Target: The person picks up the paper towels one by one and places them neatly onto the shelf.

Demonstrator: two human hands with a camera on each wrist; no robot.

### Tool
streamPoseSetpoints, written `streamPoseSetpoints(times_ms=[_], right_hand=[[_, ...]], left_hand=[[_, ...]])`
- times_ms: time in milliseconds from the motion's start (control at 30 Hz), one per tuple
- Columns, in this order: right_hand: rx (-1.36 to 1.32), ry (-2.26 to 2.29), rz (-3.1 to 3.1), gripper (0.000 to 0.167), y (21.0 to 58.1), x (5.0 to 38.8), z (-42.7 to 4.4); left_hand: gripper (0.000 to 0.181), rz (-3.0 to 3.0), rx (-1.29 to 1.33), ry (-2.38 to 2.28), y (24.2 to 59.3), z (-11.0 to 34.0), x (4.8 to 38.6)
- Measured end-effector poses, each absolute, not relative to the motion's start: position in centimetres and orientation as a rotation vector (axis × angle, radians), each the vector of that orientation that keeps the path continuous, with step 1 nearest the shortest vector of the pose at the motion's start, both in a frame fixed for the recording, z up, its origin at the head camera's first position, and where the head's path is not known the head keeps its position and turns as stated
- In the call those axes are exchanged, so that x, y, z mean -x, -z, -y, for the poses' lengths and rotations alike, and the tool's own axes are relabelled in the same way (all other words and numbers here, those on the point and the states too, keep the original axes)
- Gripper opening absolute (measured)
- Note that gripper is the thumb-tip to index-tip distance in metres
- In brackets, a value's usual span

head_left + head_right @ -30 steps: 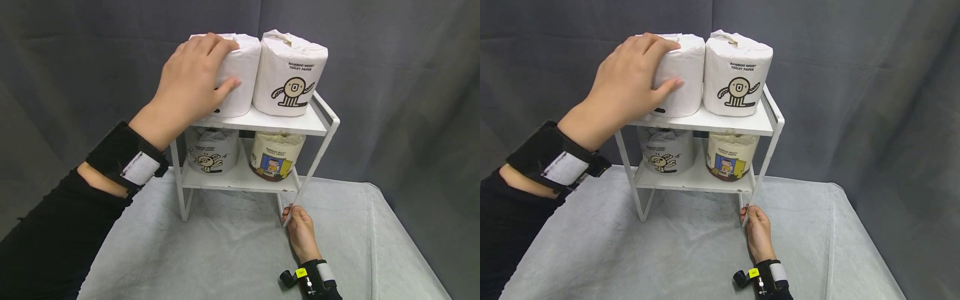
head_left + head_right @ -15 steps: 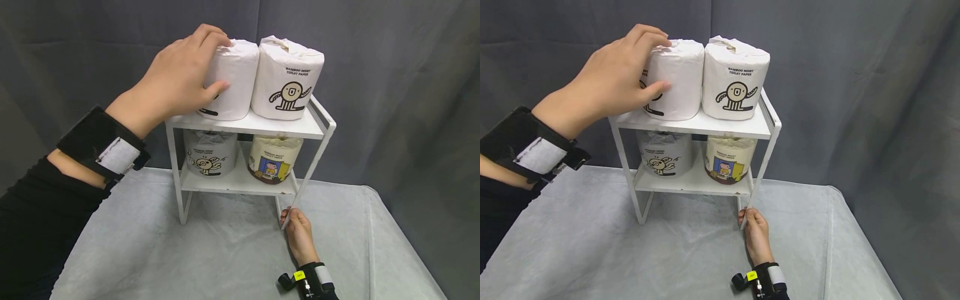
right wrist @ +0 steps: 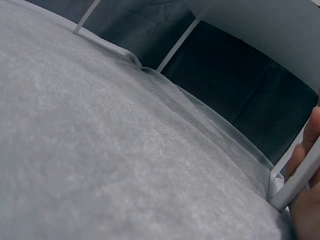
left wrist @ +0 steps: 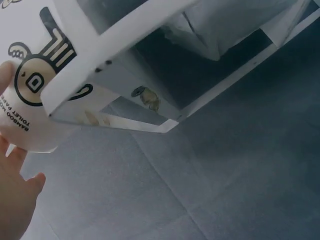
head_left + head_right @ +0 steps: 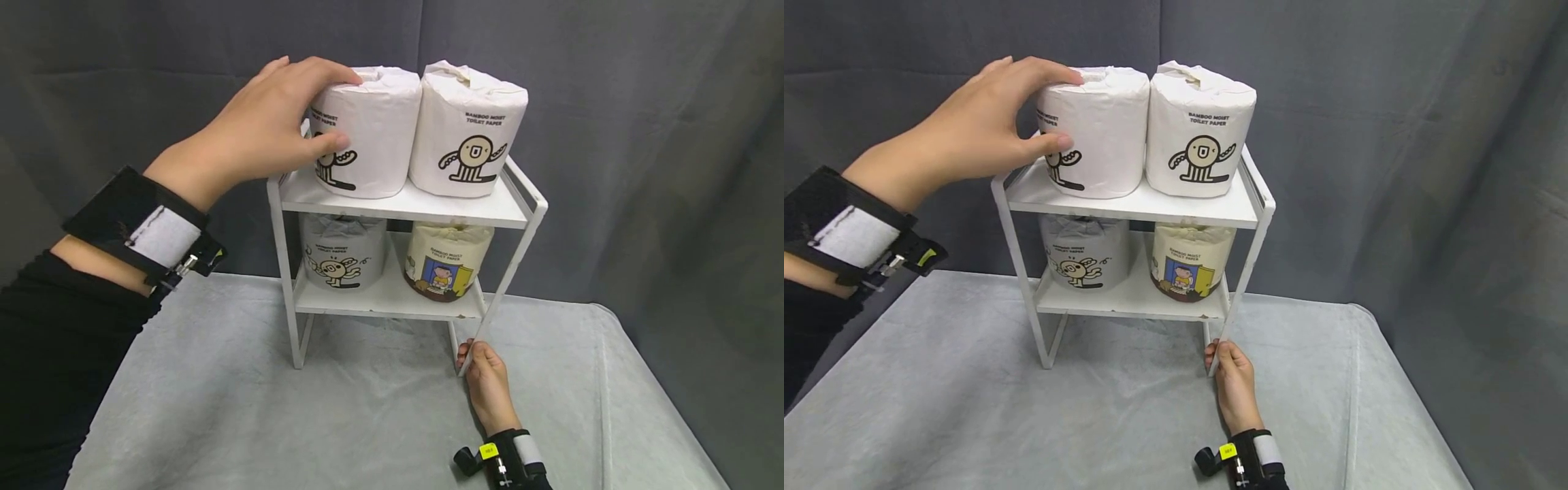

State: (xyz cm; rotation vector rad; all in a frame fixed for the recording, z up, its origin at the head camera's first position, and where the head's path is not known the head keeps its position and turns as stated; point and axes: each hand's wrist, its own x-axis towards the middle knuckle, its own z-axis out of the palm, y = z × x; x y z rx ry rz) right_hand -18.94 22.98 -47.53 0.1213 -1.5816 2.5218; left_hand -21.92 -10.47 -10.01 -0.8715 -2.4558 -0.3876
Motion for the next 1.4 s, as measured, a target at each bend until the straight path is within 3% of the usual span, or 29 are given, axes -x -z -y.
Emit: streamPoseSetpoints(times_ms=[1400], right_hand=[[-0.163, -2.545, 1.585, 0.025, 47.1, 18.7, -23.4]], left_hand=[[0.047, 2.277, 0.448, 0.146, 13.1, 3.7, 22.1]])
